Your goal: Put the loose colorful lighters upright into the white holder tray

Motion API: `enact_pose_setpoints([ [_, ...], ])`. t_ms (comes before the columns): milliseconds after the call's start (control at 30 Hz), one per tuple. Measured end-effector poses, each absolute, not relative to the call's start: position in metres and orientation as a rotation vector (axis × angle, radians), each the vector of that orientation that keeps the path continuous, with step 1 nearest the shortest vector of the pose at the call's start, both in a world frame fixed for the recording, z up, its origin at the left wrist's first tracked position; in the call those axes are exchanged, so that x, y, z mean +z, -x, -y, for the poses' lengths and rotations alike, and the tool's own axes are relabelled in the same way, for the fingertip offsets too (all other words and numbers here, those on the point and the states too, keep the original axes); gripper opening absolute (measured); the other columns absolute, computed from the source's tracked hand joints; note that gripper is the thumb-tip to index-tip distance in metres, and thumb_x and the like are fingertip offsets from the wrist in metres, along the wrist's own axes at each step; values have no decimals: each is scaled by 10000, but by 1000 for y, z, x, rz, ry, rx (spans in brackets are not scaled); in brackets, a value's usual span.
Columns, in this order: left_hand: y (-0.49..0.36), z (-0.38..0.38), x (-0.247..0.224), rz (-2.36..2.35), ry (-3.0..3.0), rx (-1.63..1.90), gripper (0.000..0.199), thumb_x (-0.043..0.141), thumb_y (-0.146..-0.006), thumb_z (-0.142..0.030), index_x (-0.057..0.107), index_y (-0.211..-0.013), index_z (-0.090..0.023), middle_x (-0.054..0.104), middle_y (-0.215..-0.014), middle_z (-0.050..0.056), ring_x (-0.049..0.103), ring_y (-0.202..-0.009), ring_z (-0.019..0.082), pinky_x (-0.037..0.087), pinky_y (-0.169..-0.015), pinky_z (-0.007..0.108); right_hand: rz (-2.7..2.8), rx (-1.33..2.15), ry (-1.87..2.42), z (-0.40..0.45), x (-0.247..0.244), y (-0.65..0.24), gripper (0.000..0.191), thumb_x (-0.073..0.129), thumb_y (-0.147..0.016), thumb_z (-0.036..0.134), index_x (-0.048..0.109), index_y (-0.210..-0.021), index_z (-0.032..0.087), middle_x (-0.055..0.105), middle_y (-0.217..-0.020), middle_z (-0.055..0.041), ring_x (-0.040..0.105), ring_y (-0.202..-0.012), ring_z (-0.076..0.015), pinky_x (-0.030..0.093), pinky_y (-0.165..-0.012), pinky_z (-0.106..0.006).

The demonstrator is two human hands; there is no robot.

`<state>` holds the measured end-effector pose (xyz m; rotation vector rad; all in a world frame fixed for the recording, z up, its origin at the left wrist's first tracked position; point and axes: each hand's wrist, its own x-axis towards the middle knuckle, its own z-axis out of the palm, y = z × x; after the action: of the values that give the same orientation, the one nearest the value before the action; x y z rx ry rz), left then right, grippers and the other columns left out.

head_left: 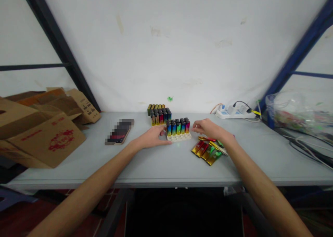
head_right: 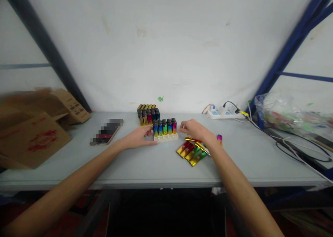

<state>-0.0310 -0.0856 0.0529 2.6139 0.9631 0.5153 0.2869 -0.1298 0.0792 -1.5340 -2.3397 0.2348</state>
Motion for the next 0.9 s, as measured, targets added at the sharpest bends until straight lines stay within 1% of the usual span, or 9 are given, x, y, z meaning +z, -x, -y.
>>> enact_pose_setpoints([
  [133, 31, 85, 52, -959, -2620, 509, 565, 688, -759, -716, 584, -931, -189, 634, -897, 55, 599, -786, 227, 448, -697, 312, 2340, 313, 1628, 134, 86, -306, 210, 679, -904, 379, 786, -898, 199, 781, -872, -88, 689, -754, -213, 481, -688, -295],
  [233, 31, 83, 51, -965, -2622, 502, 572, 679, -758, -731, 577, -923, -192, 623, -880, 49, 592, -776, 224, 442, -695, 310, 2333, 476, 1778, 136, 86, -321, 231, 771, -805, 430, 794, -849, 204, 785, -854, -85, 690, -712, -214, 480, -627, -288],
  [333, 31, 83, 52, -958, -2622, 493, 582, 680, -758, -734, 580, -935, -188, 620, -889, 50, 593, -784, 228, 441, -700, 314, 2343, 514, 1880, 134, 81, -328, 187, 793, -772, 386, 798, -832, 210, 779, -826, -80, 683, -693, -214, 460, -594, -285],
  [467, 31, 84, 52, -958, -2627, 485, 575, 685, -765, -722, 583, -932, -182, 618, -883, 50, 590, -778, 228, 434, -696, 317, 2306, 463, 1912, 133, 79, -323, 142, 739, -843, 304, 740, -760, 189, 734, -698, -67, 631, -583, -175, 425, -578, -277],
  [533, 31, 84, 52, -965, -2626, 489, 578, 689, -763, -727, 580, -922, -182, 616, -875, 50, 588, -767, 226, 430, -688, 317, 2244, 382, 1876, 135, 82, -315, 145, 651, -929, 295, 714, -861, 184, 719, -676, -55, 609, -557, -161, 415, -585, -271],
  [633, 31, 83, 52, -969, -2633, 494, 574, 693, -762, -727, 572, -912, -186, 612, -865, 45, 584, -757, 223, 428, -681, 313, 2207, 260, 1732, 138, 90, -303, 238, 506, -1027, 330, 665, -1111, 175, 731, -726, -51, 633, -621, -169, 431, -627, -265],
  [700, 31, 83, 53, -962, -2636, 490, 566, 694, -767, -719, 565, -913, -188, 610, -865, 42, 586, -762, 222, 431, -684, 310, 2270, 286, 1623, 139, 94, -297, 322, 443, -1055, 371, 649, -1208, 176, 743, -752, -51, 664, -668, -182, 462, -683, -276],
  [833, 31, 85, 55, -947, -2628, 478, 551, 697, -778, -700, 564, -931, -187, 612, -887, 41, 592, -775, 219, 437, -694, 306, 2343, 232, 1456, 138, 94, -291, 387, 393, -1059, 344, 680, -1256, 177, 778, -1070, -122, 716, -935, -240, 495, -881, -344],
  [900, 31, 85, 55, -951, -2627, 473, 551, 695, -782, -698, 567, -938, -185, 611, -894, 41, 591, -779, 220, 437, -696, 306, 2349, 206, 1414, 136, 92, -290, 381, 404, -1045, 305, 693, -1259, 177, 755, -1185, -133, 705, -996, -248, 490, -918, -360],
])
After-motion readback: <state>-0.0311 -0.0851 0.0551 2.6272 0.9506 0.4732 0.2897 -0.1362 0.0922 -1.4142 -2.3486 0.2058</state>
